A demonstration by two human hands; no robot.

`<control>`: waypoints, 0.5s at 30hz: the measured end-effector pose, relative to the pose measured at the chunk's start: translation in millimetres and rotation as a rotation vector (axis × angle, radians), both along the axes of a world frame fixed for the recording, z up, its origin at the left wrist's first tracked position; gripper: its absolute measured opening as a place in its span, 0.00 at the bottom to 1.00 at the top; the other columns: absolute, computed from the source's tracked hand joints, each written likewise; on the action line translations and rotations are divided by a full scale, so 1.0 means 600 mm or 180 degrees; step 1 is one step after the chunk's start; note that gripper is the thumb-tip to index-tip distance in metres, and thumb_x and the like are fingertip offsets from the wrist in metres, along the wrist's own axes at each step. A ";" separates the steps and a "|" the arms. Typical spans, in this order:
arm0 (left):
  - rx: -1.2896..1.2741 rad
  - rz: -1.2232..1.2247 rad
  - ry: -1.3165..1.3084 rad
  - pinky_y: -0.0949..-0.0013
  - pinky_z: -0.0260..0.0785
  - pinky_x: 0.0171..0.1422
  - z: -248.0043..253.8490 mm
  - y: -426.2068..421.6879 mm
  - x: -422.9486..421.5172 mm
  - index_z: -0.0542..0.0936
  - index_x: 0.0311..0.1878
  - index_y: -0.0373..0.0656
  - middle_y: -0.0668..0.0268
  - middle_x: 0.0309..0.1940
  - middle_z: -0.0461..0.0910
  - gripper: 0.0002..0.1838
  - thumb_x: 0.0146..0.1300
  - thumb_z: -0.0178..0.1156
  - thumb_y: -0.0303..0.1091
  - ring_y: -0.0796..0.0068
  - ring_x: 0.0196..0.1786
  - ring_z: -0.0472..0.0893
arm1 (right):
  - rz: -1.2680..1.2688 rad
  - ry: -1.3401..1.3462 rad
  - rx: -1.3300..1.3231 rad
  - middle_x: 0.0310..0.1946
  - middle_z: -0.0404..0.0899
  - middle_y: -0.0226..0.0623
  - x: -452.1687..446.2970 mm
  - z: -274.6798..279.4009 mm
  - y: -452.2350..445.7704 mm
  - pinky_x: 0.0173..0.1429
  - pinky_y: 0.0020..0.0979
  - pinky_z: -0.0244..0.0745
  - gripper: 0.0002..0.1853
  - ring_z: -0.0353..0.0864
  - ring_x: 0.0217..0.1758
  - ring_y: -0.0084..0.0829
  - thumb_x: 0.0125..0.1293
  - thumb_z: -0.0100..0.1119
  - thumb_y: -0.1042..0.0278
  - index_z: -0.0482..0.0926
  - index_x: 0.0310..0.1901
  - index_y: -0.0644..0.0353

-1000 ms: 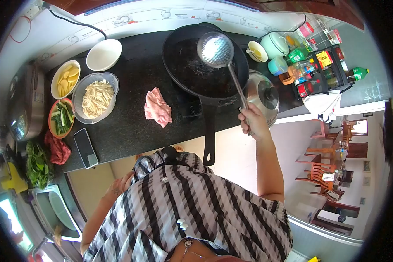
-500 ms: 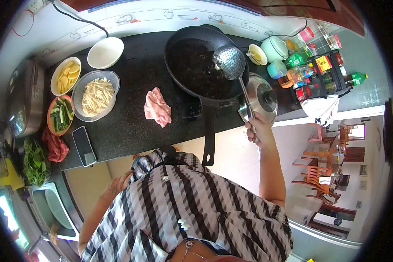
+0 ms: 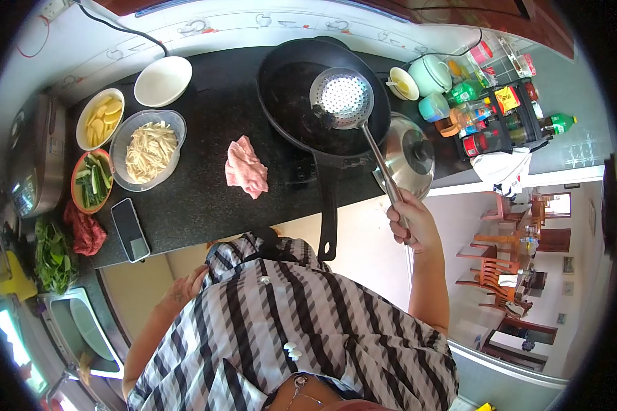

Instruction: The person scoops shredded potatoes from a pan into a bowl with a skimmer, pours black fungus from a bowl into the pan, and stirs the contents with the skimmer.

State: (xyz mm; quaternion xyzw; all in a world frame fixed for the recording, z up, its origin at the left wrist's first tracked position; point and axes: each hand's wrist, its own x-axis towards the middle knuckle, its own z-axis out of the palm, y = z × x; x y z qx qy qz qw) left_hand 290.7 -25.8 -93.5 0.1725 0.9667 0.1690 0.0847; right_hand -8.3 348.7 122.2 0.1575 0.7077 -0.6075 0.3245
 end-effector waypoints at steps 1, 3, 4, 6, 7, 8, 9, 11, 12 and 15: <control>0.0054 0.0028 -0.0071 0.69 0.76 0.39 0.008 0.000 -0.002 0.62 0.60 0.35 0.60 0.59 0.68 0.28 0.53 0.51 0.20 0.68 0.39 0.82 | 0.0061 -0.0034 -0.0014 0.21 0.69 0.27 0.000 0.000 0.003 0.11 0.20 0.58 0.12 0.61 0.10 0.15 0.64 0.46 0.71 0.68 0.49 0.56; 0.0173 0.0053 -0.0127 0.68 0.76 0.42 0.009 -0.001 -0.001 0.62 0.61 0.35 0.60 0.59 0.67 0.28 0.53 0.50 0.20 0.66 0.40 0.81 | 0.0182 -0.0095 -0.0038 0.21 0.69 0.28 -0.002 0.000 0.009 0.11 0.19 0.58 0.15 0.62 0.10 0.15 0.63 0.46 0.71 0.68 0.52 0.57; 0.0240 0.0056 -0.0105 0.68 0.76 0.43 0.002 -0.001 0.001 0.61 0.61 0.35 0.59 0.59 0.67 0.28 0.53 0.50 0.20 0.65 0.41 0.81 | 0.0273 -0.0097 -0.0003 0.20 0.68 0.28 -0.002 -0.003 0.010 0.11 0.20 0.58 0.16 0.62 0.10 0.16 0.63 0.46 0.71 0.67 0.53 0.58; 0.0346 0.0091 -0.0176 0.67 0.76 0.45 0.005 0.001 -0.002 0.61 0.61 0.35 0.59 0.60 0.66 0.28 0.54 0.50 0.19 0.63 0.43 0.81 | 0.0462 -0.0108 0.0067 0.20 0.68 0.29 -0.004 -0.013 0.011 0.10 0.20 0.58 0.17 0.62 0.10 0.16 0.63 0.47 0.71 0.67 0.54 0.59; 0.0384 0.0120 -0.0269 0.67 0.75 0.46 0.007 0.001 -0.003 0.61 0.61 0.35 0.59 0.60 0.66 0.28 0.54 0.49 0.19 0.63 0.44 0.80 | 0.0462 -0.0077 0.0116 0.20 0.67 0.29 -0.005 -0.018 0.008 0.10 0.20 0.58 0.17 0.63 0.10 0.16 0.63 0.48 0.71 0.67 0.55 0.59; 0.0420 0.0147 -0.0364 0.66 0.75 0.47 0.012 0.001 -0.004 0.61 0.61 0.36 0.58 0.60 0.66 0.28 0.54 0.49 0.19 0.62 0.44 0.80 | 0.0586 0.0018 0.0281 0.20 0.68 0.29 -0.008 -0.024 0.010 0.11 0.20 0.58 0.19 0.63 0.10 0.16 0.63 0.47 0.71 0.66 0.56 0.59; 0.0404 0.0150 -0.0353 0.66 0.75 0.46 0.015 0.002 -0.004 0.61 0.61 0.36 0.58 0.60 0.66 0.28 0.54 0.49 0.19 0.62 0.44 0.80 | 0.0710 0.0113 0.0444 0.21 0.68 0.29 -0.011 -0.033 0.011 0.11 0.20 0.59 0.20 0.62 0.10 0.16 0.63 0.46 0.71 0.65 0.58 0.60; 0.0367 0.0153 -0.0331 0.67 0.75 0.46 0.017 0.002 -0.004 0.61 0.61 0.36 0.59 0.60 0.66 0.28 0.54 0.49 0.19 0.63 0.44 0.80 | 0.0803 0.0309 0.0710 0.21 0.68 0.29 -0.015 -0.041 0.009 0.11 0.20 0.60 0.21 0.62 0.10 0.16 0.63 0.46 0.72 0.65 0.59 0.59; 0.0342 0.0162 -0.0277 0.67 0.76 0.45 0.014 0.002 -0.001 0.62 0.61 0.35 0.59 0.60 0.66 0.28 0.54 0.49 0.19 0.63 0.44 0.80 | 0.0773 0.0412 0.0812 0.21 0.68 0.29 -0.015 -0.043 0.005 0.11 0.20 0.60 0.20 0.62 0.10 0.16 0.63 0.46 0.72 0.65 0.58 0.59; 0.0287 0.0197 -0.0156 0.68 0.76 0.44 0.014 0.004 0.000 0.62 0.60 0.35 0.59 0.59 0.67 0.27 0.53 0.49 0.19 0.64 0.43 0.81 | 0.0707 0.0709 0.0946 0.21 0.67 0.29 -0.019 -0.042 -0.005 0.12 0.21 0.59 0.20 0.63 0.11 0.18 0.63 0.46 0.71 0.65 0.57 0.58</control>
